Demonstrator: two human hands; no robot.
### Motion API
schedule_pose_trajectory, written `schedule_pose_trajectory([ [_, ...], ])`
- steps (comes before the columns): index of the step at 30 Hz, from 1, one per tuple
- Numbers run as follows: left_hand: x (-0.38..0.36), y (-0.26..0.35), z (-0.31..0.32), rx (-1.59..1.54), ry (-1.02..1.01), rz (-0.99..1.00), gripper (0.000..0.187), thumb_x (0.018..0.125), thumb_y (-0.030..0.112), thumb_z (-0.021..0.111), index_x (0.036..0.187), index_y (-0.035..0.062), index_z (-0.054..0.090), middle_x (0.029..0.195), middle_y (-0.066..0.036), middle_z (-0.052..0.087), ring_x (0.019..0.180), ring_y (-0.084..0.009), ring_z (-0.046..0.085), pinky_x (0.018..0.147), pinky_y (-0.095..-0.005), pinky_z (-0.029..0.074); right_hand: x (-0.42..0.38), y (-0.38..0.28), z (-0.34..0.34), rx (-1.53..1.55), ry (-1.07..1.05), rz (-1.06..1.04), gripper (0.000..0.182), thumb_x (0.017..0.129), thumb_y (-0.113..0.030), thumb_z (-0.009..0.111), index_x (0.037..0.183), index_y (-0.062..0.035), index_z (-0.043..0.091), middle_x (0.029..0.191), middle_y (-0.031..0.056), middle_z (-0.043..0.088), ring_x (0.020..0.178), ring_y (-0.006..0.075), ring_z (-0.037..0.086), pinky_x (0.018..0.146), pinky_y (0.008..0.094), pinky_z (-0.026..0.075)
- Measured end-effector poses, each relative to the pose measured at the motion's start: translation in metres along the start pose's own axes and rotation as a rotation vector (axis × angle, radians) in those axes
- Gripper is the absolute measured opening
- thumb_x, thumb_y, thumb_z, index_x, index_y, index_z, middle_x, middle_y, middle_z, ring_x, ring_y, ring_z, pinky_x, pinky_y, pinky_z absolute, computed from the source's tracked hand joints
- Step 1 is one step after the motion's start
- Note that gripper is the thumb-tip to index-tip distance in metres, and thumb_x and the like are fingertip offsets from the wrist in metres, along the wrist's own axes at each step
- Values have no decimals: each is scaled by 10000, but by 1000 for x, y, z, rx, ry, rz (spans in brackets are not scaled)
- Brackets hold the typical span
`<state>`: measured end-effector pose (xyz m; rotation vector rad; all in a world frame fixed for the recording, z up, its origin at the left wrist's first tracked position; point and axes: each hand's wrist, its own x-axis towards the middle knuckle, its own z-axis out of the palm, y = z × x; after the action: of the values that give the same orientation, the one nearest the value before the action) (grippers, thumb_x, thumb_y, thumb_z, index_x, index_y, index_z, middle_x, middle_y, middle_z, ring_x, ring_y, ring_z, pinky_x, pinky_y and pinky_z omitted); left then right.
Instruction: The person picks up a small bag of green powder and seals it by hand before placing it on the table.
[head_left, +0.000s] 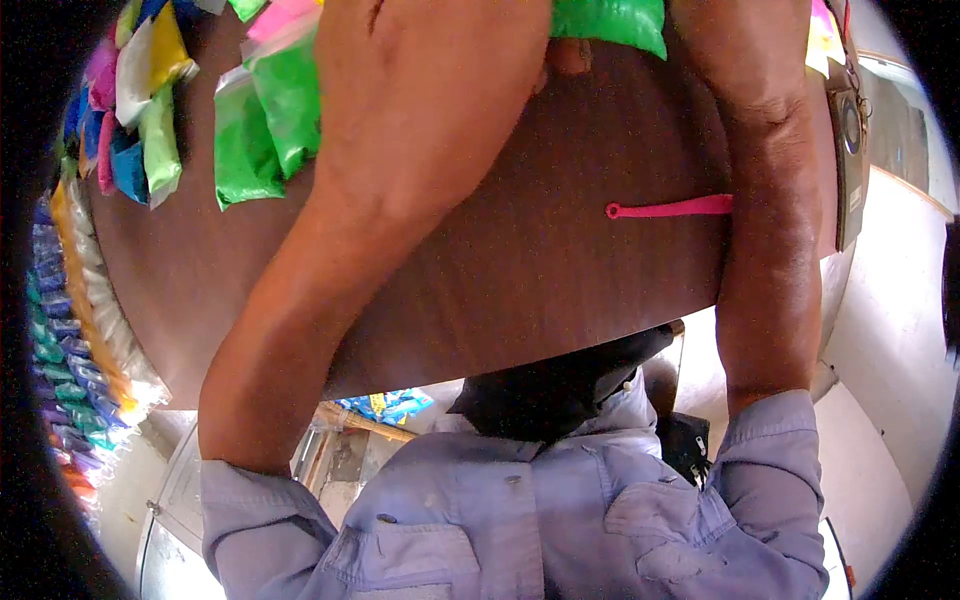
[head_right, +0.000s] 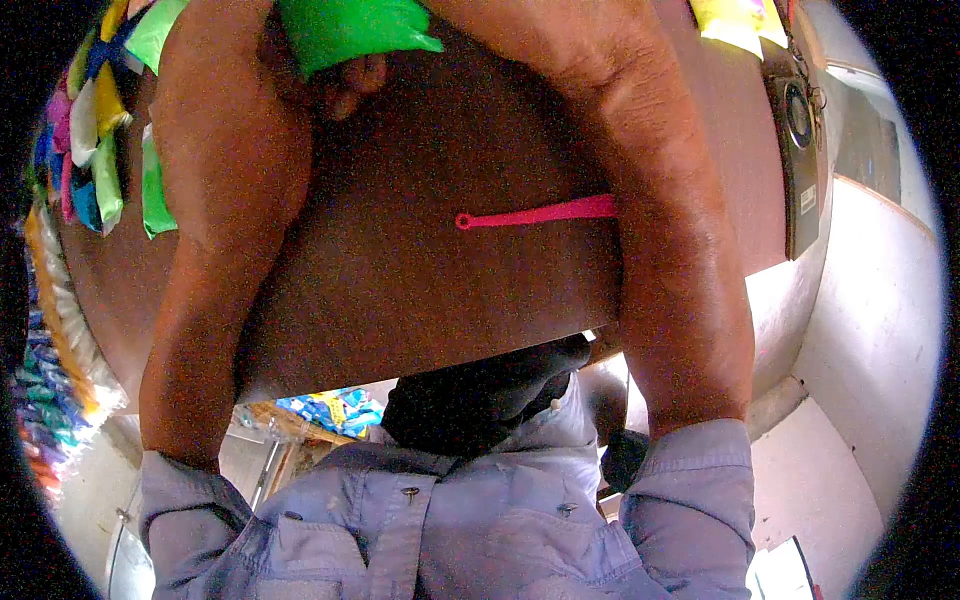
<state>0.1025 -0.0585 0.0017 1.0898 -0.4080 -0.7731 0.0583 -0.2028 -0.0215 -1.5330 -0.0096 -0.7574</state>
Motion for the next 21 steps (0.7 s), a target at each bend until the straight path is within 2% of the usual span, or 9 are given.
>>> schedule_pose_trajectory([
  [1, -1, 2, 3, 82, 58, -2, 251, 1035, 251, 567, 1044, 31, 690, 779, -16, 632, 641, -116, 572, 571, -246, 438, -2, -9, 1, 13, -14, 25, 205, 987, -106, 643, 812, -35, 720, 717, -28, 648, 639, 36, 560, 572, 221, 450],
  [3, -1, 5, -1, 50, 27, -39, 259, 1040, 250, 566, 1063, 22, 687, 803, -17, 640, 657, -111, 579, 582, -244, 446, -2, -8, 2, 26, -28, 50, 208, 989, -108, 643, 809, -36, 719, 717, -27, 648, 637, 38, 562, 573, 223, 452],
  [6, 2, 3, 2, 39, 36, -67, 281, 1052, 249, 561, 1109, 2, 682, 862, -23, 657, 701, -101, 593, 617, -239, 466, 1, 10, -2, 0, 15, -34, 212, 990, -112, 642, 806, -37, 717, 719, -28, 652, 638, 38, 563, 576, 225, 455],
  [9, 1, -3, -1, 63, 47, -35, 301, 1064, 249, 555, 1154, -12, 676, 927, -31, 669, 755, -93, 604, 666, -234, 485, 0, 5, -8, 52, -70, 48, 217, 993, -115, 639, 807, -36, 718, 724, -24, 660, 644, 41, 568, 583, 228, 462],
  [14, 4, -8, 2, 74, 47, -14, 311, 1074, 257, 549, 1159, -14, 676, 942, -31, 669, 781, -90, 605, 692, -233, 488, 4, 12, 2, 53, 35, 77, 239, 1012, -136, 636, 814, -31, 718, 735, -19, 666, 647, 48, 570, 587, 233, 465],
  [16, 6, -26, 0, 126, 42, 206, 309, 1074, 260, 548, 1144, -10, 680, 934, -26, 667, 770, -84, 597, 669, -232, 476, -1, -6, 1, 63, 1, 67, 243, 1020, -148, 639, 824, -29, 722, 734, -18, 666, 645, 50, 570, 584, 232, 463],
  [17, 5, -19, 2, 126, 42, 205, 309, 1074, 260, 548, 1144, -10, 680, 934, -26, 667, 770, -84, 597, 669, -232, 476, -2, -14, 2, 72, -33, 57, 248, 1027, -159, 641, 835, -28, 725, 733, -17, 666, 644, 52, 571, 582, 231, 460],
  [19, 1, 2, 3, 182, 28, -3, 303, 1067, 274, 564, 1125, 3, 686, 906, -17, 664, 734, -74, 581, 615, -224, 453, -2, -13, 2, 93, -31, 58, 250, 1031, -167, 643, 841, -27, 727, 731, -16, 665, 642, 52, 572, 579, 231, 458],
  [21, -2, -4, -7, 195, 1, 28, 296, 1060, 279, 576, 1116, 11, 689, 893, -12, 661, 717, -70, 574, 592, -221, 441, -1, -6, 2, 114, -29, 59, 253, 1035, -174, 646, 847, -26, 728, 729, -15, 664, 641, 52, 572, 577, 230, 456],
])
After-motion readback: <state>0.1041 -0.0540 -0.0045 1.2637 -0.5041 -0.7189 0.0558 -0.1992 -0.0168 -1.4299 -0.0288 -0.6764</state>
